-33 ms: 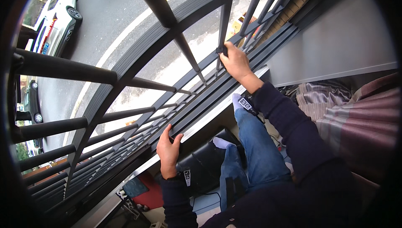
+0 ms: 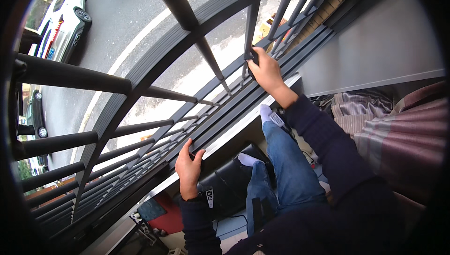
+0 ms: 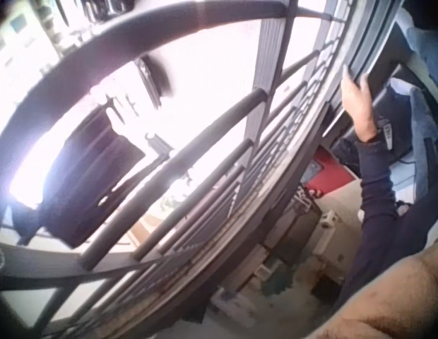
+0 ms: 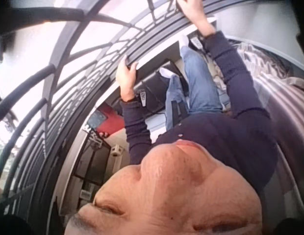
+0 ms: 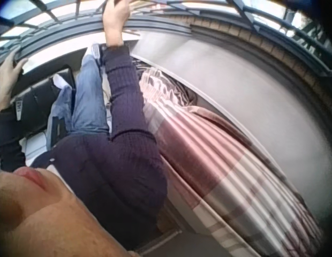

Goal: The person wipes the interior surface of a large window using a small dark cloth. They move the cloth back and forth across the glass, working across different sections of the window frame.

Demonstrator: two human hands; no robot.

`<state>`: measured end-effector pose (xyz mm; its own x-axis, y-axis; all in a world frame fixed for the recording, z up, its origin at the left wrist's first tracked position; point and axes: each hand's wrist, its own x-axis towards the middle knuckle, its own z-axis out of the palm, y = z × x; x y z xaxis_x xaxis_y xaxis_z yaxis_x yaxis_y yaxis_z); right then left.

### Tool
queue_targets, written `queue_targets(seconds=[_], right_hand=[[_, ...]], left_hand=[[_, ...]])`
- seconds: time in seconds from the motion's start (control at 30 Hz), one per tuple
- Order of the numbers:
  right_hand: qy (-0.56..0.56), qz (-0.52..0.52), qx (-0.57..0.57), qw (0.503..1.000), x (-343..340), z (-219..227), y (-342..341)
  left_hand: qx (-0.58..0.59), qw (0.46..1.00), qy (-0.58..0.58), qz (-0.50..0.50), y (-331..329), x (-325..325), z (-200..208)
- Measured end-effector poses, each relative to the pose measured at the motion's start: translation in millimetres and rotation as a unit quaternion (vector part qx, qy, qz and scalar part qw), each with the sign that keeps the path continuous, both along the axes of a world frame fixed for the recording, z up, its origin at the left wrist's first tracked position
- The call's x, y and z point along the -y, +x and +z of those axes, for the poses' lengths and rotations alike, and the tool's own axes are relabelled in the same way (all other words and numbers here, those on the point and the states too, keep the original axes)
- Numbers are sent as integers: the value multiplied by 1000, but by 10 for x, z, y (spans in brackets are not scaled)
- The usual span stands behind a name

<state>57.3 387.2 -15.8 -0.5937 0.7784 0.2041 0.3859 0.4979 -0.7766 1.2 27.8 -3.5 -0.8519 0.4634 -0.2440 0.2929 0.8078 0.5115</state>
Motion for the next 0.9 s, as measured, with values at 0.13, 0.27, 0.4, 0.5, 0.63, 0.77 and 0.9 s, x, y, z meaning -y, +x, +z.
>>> queue_targets(seconds=[0.13,0.27,0.4,0.5,0.63,0.77,0.9], right_hand=[[130,83,-17,988,223,87,319],[207,162,192,945,159,11,243],[207,108,239,943,278,-181,11],[68,113,179,975,634,-173,-147],[9,194,208,959,580,47,-146],[200,160,227,939,186,15,-37],[93,244,177,949,378,-139,41]], left_hand=[[-37,999,29,1,3,7,-67],[-41,999,31,-5,12,17,-69],[26,1000,-8,8,19,38,-79],[-65,996,54,-34,5,21,-124],[-17,1000,3,-7,4,29,-91],[-3,1000,3,-1,18,42,-45],[-12,1000,2,-5,13,43,-55]])
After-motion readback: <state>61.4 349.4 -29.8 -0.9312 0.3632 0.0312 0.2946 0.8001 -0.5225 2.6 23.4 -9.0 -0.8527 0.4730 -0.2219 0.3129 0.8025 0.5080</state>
